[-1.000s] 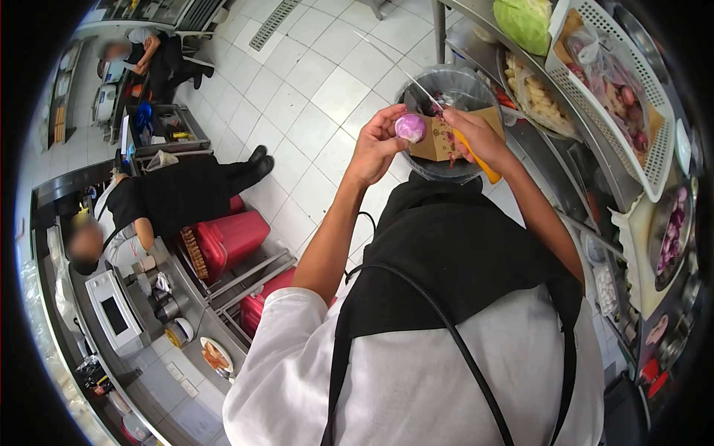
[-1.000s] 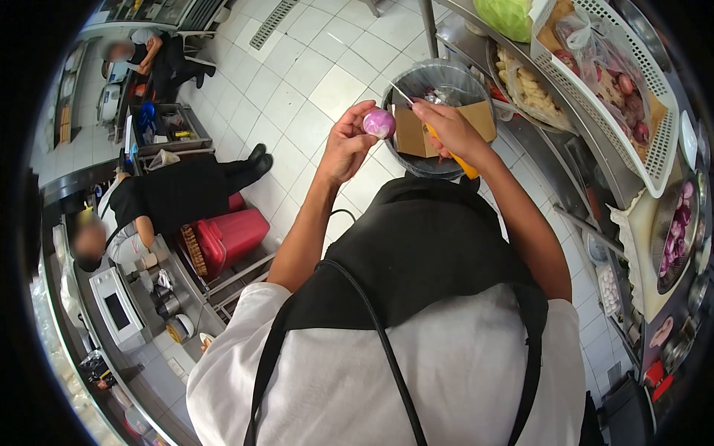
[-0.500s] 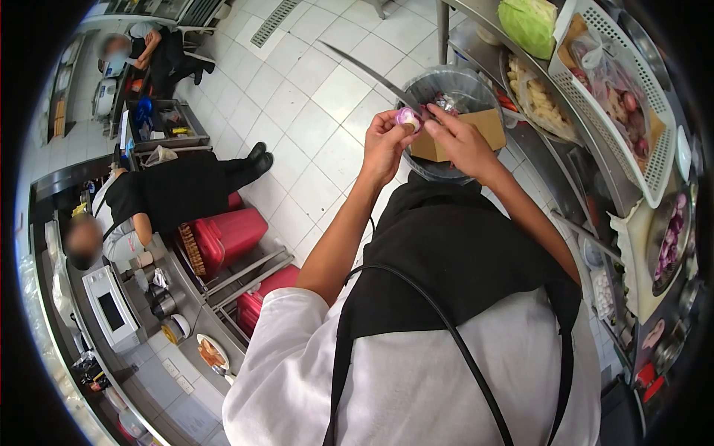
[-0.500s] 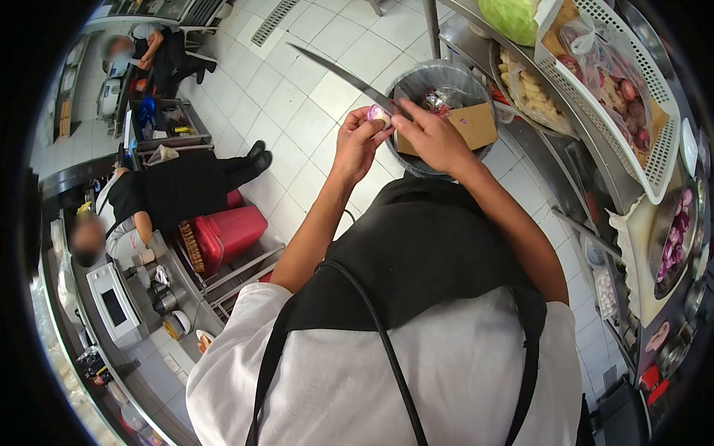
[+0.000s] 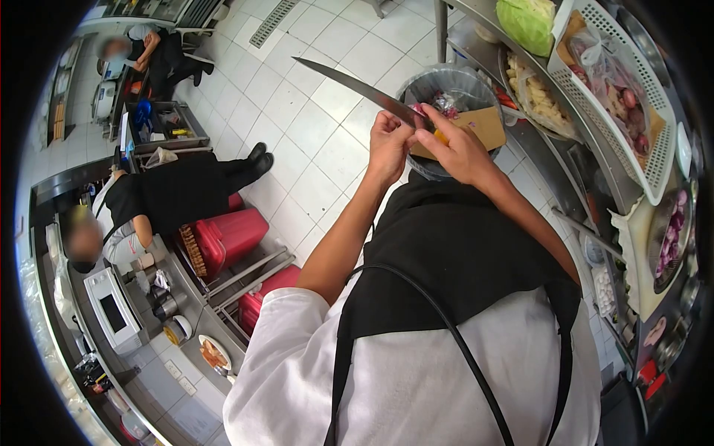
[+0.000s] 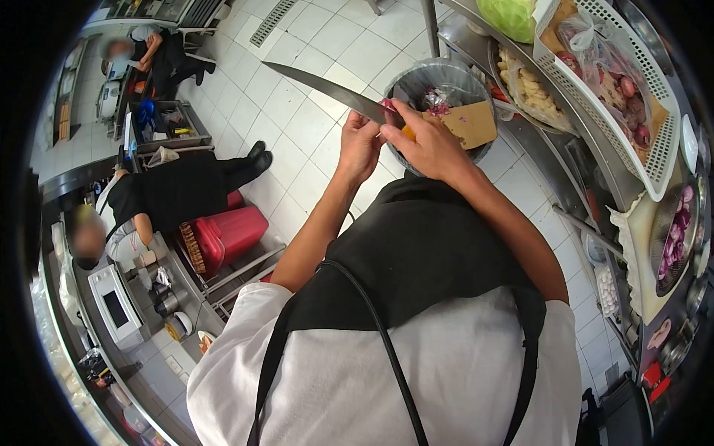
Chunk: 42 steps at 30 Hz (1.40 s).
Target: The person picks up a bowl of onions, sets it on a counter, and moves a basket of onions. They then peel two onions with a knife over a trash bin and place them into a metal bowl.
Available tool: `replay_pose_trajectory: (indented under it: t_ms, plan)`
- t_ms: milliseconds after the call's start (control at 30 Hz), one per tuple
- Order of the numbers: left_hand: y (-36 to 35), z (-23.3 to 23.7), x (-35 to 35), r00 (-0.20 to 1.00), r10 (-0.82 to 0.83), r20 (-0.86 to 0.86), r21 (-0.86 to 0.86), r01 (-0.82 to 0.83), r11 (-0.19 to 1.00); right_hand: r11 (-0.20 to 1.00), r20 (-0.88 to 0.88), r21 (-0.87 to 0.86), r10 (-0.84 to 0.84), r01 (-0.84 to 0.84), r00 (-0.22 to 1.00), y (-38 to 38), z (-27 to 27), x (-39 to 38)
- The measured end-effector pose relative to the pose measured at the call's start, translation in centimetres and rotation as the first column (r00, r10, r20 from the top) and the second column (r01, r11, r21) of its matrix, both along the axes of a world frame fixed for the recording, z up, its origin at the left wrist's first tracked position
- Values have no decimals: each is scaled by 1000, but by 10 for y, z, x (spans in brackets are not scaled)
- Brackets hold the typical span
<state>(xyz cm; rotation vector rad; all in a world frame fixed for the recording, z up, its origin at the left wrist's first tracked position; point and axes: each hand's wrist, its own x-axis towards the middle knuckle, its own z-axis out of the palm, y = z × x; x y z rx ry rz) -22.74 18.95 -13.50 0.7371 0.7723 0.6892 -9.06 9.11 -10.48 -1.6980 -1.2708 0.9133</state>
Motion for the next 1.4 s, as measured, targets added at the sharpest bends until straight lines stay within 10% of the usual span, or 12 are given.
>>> replay_pose_trajectory:
  t_ms: [233, 333, 433, 1400]
  plan:
    - [2, -19, -7, 999, 5, -51, 122, 1, 992, 999, 84, -38, -3, 6, 996, 0, -1, 1]
    - [2, -17, -12, 995, -53, -85, 184, 68, 981, 993, -118, 107, -38, 51, 992, 3, -23, 7]
    - [5, -14, -21, 992, -117, -52, 193, 125, 973, 937, -541, -332, -92, -112, 836, 3, 4, 28]
    - [7, -2, -36, 994, -64, 84, -96, 72, 993, 923, -445, -374, -260, 86, 857, 31, -58, 34]
